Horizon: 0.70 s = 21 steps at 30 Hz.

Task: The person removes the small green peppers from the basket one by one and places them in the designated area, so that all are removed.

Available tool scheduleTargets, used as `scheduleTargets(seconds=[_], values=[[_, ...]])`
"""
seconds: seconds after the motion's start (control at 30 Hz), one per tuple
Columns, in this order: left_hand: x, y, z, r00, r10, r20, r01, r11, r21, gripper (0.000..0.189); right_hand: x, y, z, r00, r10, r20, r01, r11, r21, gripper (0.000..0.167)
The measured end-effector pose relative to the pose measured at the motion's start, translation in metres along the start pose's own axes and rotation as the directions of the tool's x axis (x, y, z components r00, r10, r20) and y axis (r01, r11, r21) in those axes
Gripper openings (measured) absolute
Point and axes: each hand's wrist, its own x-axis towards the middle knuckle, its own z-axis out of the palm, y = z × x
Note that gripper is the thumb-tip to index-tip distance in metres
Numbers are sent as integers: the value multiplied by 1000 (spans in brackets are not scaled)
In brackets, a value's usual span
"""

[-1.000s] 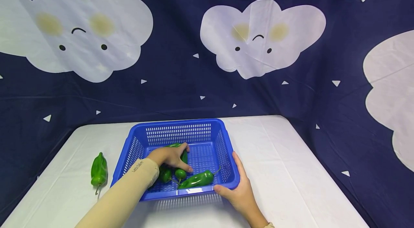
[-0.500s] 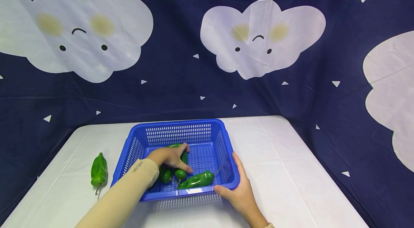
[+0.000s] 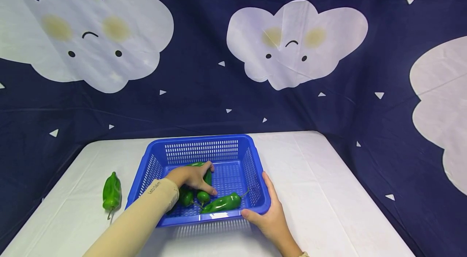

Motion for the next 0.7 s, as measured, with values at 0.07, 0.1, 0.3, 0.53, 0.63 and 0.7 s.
scheduleTargets(seconds=[0.07, 0.1, 0.3, 0.53, 0.63, 0.7], values=[[0, 0, 0, 1000, 2, 5, -2, 1000, -1, 72, 0, 0, 0, 1000, 5, -7, -5, 1000, -13, 111], [0, 0, 0, 1000, 6, 8, -6, 1000, -3, 72, 0, 0, 0, 1000, 6, -8, -6, 1000, -14, 111], [2, 0, -1, 999, 38, 13, -38, 999, -9, 73, 0, -1, 0, 1000, 4, -2, -4, 1000, -1, 111], [5, -2, -3, 996, 85, -5, -85, 996, -18, 77, 0, -1, 0, 1000, -2, 7, 2, 1000, 20, 111], [4, -2, -6, 992, 124, -7, -124, 991, -48, 79, 0, -1, 0, 1000, -5, 3, 5, 1000, 10, 111], [3, -2, -9, 989, 150, -11, -151, 986, -75, 80, 0, -1, 0, 1000, -7, 2, 7, 1000, 9, 111]])
